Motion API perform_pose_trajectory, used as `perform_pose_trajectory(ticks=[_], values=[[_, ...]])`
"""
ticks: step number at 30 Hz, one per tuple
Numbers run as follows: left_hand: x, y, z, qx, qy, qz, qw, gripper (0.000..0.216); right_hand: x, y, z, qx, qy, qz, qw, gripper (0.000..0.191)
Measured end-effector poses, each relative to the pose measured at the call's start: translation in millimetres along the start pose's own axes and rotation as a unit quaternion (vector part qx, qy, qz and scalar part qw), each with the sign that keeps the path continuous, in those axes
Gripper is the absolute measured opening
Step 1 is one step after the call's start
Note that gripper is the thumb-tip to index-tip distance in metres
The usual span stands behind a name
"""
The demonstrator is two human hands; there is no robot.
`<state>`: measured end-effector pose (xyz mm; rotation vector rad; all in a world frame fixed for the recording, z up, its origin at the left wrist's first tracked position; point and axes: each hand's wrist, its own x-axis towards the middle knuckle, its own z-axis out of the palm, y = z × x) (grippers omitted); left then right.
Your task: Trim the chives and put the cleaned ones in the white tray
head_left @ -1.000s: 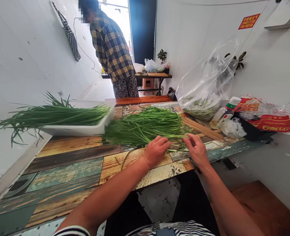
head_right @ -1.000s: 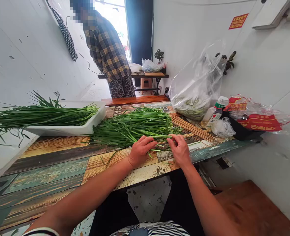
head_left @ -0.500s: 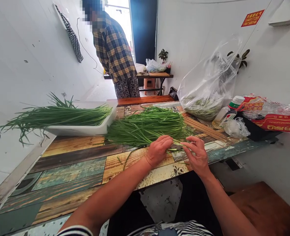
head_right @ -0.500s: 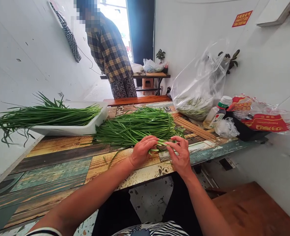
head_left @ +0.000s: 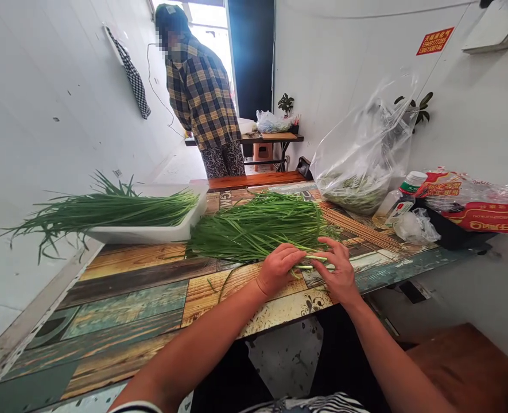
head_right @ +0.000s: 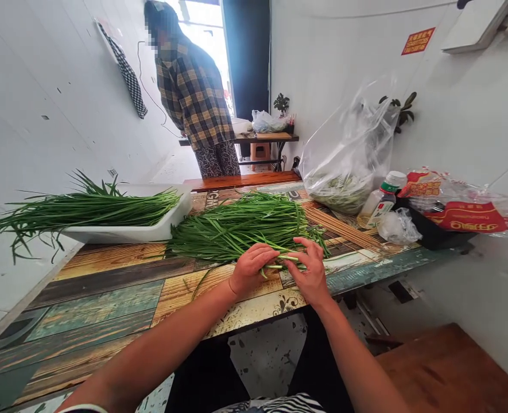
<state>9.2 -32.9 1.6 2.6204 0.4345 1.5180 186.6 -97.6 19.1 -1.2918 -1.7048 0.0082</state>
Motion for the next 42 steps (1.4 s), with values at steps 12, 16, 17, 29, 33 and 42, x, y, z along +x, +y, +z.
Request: perform_pose_trajectory(ticks=[12,16,17,29,33,42], values=[[-2,-6,0,0.028,-0.011,-0.064,0.998,0.032,2,61,-17,-0.145,0.114,0.103,0.977,0.015],[-2,-6,0,0.025,-0.006,-0.054,0.998,0.031,14,36,-31,-0.185,0.116,0.053,0.974,0.03],[-1,-5,-1,0.024,-0.007,-0.052,0.998,0.03,15,23,-32,-0.174,0.11,0.021,0.978,0.029],[0,-3,-2,0.006,0.002,-0.03,1.0,0.022,4,0,0,0.027,-0.051,0.027,0.998,0.019],[0,-1,-3,0.015,-0.004,-0.005,1.0,0.022,6,3,-1,0.108,-0.078,0.124,0.983,0.024],[-1,1,-3,0.061,-0.001,-0.003,0.998,0.025,7,34,-19,-0.039,0.013,0.189,0.981,0.033]])
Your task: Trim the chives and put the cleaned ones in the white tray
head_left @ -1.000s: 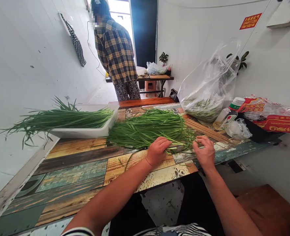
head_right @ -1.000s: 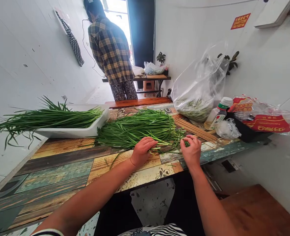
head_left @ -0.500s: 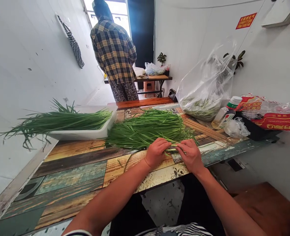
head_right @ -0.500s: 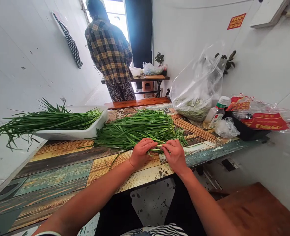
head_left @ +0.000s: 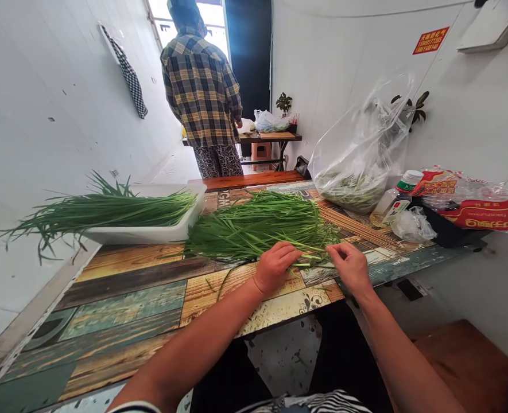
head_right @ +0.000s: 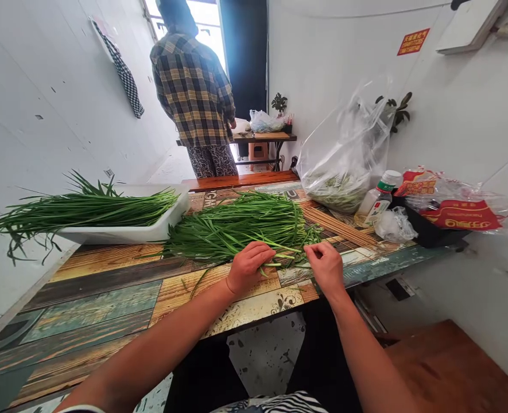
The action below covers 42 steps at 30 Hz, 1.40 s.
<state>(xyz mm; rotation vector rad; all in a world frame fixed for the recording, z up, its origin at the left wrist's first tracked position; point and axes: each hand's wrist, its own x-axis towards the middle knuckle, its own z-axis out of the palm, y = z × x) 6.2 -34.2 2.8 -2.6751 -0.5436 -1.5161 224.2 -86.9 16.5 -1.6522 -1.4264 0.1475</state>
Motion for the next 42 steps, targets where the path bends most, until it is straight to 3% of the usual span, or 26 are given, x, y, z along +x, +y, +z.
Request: perform_pose_trajectory(ticks=[4,7,10,13,18,21,23,26,29,31,36,42], values=[[2,2,0,0.006,-0.02,-0.027,0.999,0.022,7,-13,-13,-0.022,0.045,0.005,0.999,0.043],[5,5,-2,-0.002,-0.028,-0.041,0.999,0.021,11,-29,-12,0.057,-0.045,0.027,0.997,0.044],[5,7,-3,-0.004,-0.041,-0.044,0.998,0.021,14,-33,0,0.137,-0.169,0.095,0.972,0.047],[5,6,-3,0.006,-0.052,-0.046,0.998,0.022,15,-27,14,0.179,-0.215,0.125,0.952,0.044],[5,4,-2,0.05,-0.078,-0.055,0.994,0.02,11,-21,16,0.173,-0.168,-0.042,0.969,0.027],[5,3,-2,0.065,-0.1,-0.046,0.992,0.021,8,-22,10,0.177,-0.142,-0.09,0.97,0.021],[4,2,-1,0.064,-0.1,-0.039,0.992,0.021,7,-23,8,0.191,-0.131,-0.078,0.97,0.019],[3,2,0,0.054,-0.076,-0.027,0.995,0.02,5,-24,9,0.235,-0.128,0.019,0.963,0.025],[2,0,1,0.048,-0.049,-0.02,0.997,0.019,4,-27,13,0.3,-0.144,0.134,0.933,0.044],[1,-1,2,0.052,-0.049,-0.018,0.997,0.02,2,-30,17,0.327,-0.157,0.171,0.916,0.049],[0,-2,2,0.07,-0.073,-0.002,0.995,0.023,-2,-36,24,0.304,-0.136,0.175,0.927,0.041],[2,0,0,0.077,-0.068,0.006,0.995,0.023,-6,-31,30,0.267,-0.094,0.125,0.951,0.033]])
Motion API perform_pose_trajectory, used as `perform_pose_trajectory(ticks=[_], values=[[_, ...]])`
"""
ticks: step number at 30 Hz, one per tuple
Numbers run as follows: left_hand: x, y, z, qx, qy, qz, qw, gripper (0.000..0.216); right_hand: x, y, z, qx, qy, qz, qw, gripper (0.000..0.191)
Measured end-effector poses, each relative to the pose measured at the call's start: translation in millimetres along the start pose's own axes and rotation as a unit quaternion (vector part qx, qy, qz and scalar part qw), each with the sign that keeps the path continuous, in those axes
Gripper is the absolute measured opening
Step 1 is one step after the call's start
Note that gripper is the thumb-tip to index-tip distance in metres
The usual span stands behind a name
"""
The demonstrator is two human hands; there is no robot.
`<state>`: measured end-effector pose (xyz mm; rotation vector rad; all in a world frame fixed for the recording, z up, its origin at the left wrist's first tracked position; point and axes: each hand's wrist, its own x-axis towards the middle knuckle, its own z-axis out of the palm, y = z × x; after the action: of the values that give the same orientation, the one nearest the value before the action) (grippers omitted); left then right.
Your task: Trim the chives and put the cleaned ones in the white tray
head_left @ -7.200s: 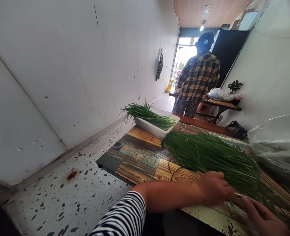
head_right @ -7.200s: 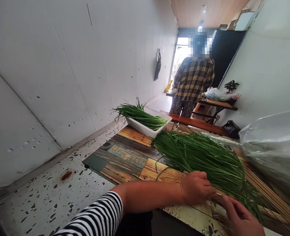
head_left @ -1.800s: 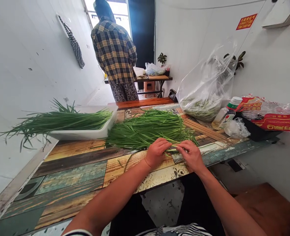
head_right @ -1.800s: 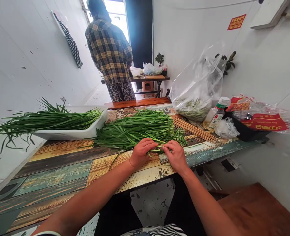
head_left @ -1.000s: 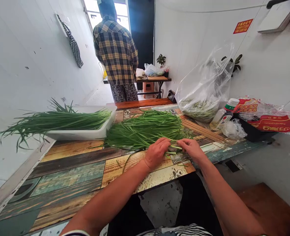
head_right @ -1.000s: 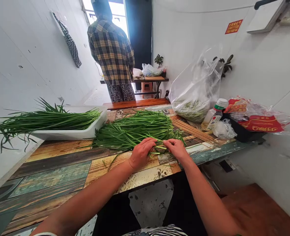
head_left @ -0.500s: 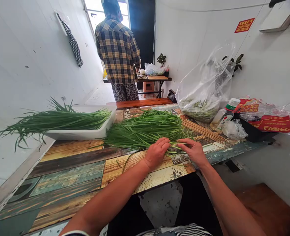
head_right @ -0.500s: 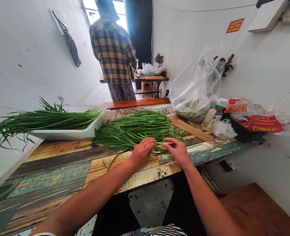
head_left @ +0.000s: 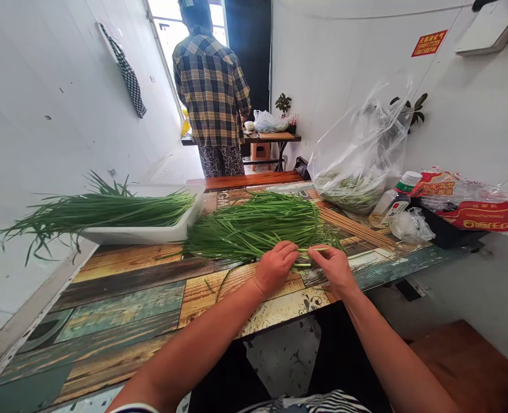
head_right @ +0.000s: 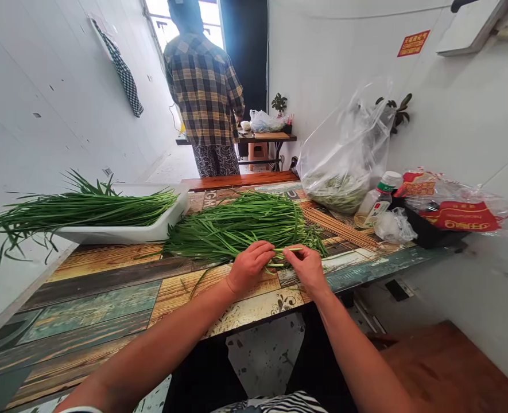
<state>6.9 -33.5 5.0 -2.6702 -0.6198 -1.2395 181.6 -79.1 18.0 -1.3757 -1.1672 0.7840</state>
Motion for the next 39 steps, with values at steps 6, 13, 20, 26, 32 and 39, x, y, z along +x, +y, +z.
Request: perform_pose_trajectory(ticks=[6,13,20,26,32,39], values=[[0,1,1,-0.02,0.015,-0.017,1.0,0.024,4,10,-12,0.005,-0.022,-0.009,1.0,0.033],[-1,1,5,-0.059,0.012,-0.041,0.997,0.02,8,-1,-14,0.01,-0.052,0.061,0.997,0.033],[-1,4,2,-0.076,-0.022,-0.084,0.993,0.027,19,8,-26,-0.054,-0.051,0.029,0.997,0.034],[-1,4,2,-0.08,0.011,-0.1,0.992,0.032,32,-3,-55,-0.15,0.0,0.018,0.989,0.039],[-4,2,12,-0.115,0.043,-0.18,0.976,0.032,34,-9,-61,-0.295,-0.006,-0.138,0.945,0.022],[0,0,15,-0.207,0.045,-0.302,0.929,0.017,33,-2,-56,-0.41,-0.005,-0.171,0.896,0.027]])
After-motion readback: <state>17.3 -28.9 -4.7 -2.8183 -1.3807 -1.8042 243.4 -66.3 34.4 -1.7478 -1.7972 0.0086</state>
